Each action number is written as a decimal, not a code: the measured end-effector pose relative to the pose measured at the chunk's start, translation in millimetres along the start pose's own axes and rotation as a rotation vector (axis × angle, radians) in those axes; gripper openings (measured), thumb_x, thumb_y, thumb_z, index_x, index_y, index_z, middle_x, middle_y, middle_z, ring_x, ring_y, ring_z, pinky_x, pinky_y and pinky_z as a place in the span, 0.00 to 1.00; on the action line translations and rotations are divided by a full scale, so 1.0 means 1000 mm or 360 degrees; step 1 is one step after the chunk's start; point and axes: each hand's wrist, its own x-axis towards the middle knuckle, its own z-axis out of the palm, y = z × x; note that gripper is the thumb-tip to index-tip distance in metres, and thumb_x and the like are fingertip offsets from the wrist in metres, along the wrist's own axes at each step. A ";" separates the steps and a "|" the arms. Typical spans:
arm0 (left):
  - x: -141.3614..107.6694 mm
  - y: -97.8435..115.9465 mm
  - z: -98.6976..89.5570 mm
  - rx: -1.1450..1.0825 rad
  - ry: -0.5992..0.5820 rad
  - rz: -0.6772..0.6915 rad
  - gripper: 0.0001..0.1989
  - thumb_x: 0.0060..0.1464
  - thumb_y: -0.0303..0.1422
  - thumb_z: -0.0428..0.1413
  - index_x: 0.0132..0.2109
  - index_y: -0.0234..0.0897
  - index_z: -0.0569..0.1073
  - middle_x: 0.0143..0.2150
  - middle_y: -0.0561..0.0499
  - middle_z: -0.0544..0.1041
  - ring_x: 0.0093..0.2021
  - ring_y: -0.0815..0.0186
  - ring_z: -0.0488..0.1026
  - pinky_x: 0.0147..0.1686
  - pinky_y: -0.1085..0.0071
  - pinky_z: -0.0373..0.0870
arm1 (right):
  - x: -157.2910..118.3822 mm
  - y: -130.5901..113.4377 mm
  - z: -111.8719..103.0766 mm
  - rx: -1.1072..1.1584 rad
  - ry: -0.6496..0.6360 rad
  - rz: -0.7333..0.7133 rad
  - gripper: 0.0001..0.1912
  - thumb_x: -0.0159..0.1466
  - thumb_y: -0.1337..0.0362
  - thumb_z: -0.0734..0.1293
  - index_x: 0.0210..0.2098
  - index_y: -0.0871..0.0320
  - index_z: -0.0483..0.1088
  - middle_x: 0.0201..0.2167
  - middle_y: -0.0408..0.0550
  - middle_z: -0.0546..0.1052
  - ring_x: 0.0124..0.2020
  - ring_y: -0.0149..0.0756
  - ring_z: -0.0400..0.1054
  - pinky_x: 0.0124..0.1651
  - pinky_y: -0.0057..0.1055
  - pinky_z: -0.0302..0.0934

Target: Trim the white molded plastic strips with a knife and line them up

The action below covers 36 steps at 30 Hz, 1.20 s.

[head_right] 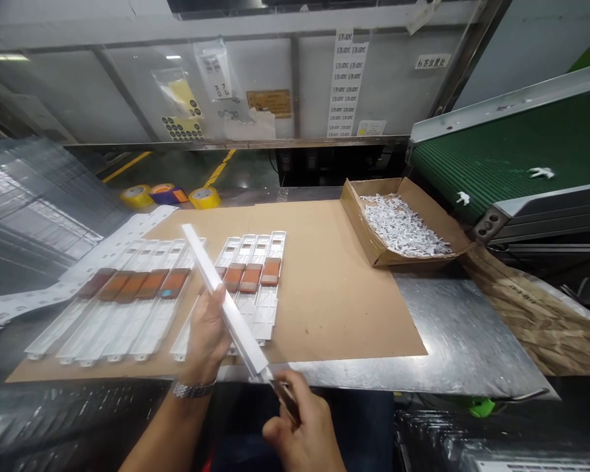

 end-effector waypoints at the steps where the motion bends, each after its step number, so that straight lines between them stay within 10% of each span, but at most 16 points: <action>1: -0.003 -0.001 0.001 -0.0011 0.0010 0.0000 0.20 0.41 0.41 0.65 0.37 0.38 0.66 0.22 0.63 0.64 0.19 0.77 0.62 0.20 0.81 0.62 | 0.003 -0.002 0.002 0.0048 0.0117 0.0049 0.33 0.56 0.36 0.61 0.48 0.57 0.65 0.19 0.35 0.58 0.19 0.27 0.52 0.23 0.24 0.49; 5: -0.019 0.002 0.004 -0.0076 -0.0016 -0.0072 0.18 0.43 0.42 0.63 0.38 0.38 0.69 0.28 0.57 0.71 0.28 0.72 0.70 0.28 0.77 0.69 | 0.014 -0.009 0.005 0.0193 0.0431 0.0136 0.19 0.58 0.48 0.66 0.34 0.59 0.69 0.21 0.39 0.62 0.23 0.28 0.56 0.27 0.25 0.55; 10: -0.033 0.005 -0.006 -0.0270 -0.0608 -0.0402 0.24 0.46 0.34 0.62 0.52 0.46 0.68 0.56 0.47 0.70 0.52 0.56 0.69 0.48 0.63 0.69 | 0.024 -0.015 -0.002 0.1247 0.0287 0.0367 0.20 0.56 0.48 0.68 0.26 0.57 0.60 0.15 0.31 0.51 0.15 0.20 0.41 0.17 0.20 0.40; 15: -0.039 -0.013 -0.019 -0.0222 -0.0835 -0.0492 0.33 0.41 0.39 0.65 0.56 0.48 0.65 0.49 0.43 0.73 0.49 0.48 0.71 0.47 0.53 0.70 | 0.028 -0.016 -0.007 0.1409 0.0157 0.0434 0.24 0.55 0.42 0.67 0.27 0.57 0.60 0.14 0.30 0.49 0.15 0.19 0.38 0.16 0.19 0.37; 20: -0.037 -0.014 -0.020 -0.0126 -0.0380 -0.0216 0.40 0.36 0.45 0.66 0.57 0.49 0.61 0.42 0.49 0.75 0.44 0.55 0.75 0.41 0.62 0.73 | 0.010 -0.002 -0.015 0.0514 0.0397 0.0205 0.23 0.67 0.48 0.55 0.50 0.58 0.65 0.25 0.42 0.66 0.25 0.29 0.62 0.28 0.26 0.60; 26: -0.037 -0.010 -0.016 0.0014 -0.0121 -0.0067 0.35 0.30 0.36 0.70 0.48 0.42 0.67 0.37 0.52 0.76 0.39 0.59 0.75 0.36 0.69 0.73 | -0.005 0.019 -0.013 -0.1048 0.0627 -0.0590 0.14 0.68 0.67 0.55 0.52 0.60 0.62 0.37 0.53 0.74 0.36 0.38 0.69 0.37 0.31 0.64; 36: -0.031 -0.013 -0.015 0.0082 0.0049 -0.0065 0.25 0.38 0.45 0.66 0.38 0.35 0.67 0.32 0.50 0.75 0.31 0.64 0.76 0.27 0.74 0.73 | 0.008 0.008 0.000 -0.1462 0.0779 -0.0737 0.12 0.68 0.66 0.56 0.46 0.64 0.66 0.29 0.51 0.73 0.30 0.36 0.66 0.34 0.31 0.59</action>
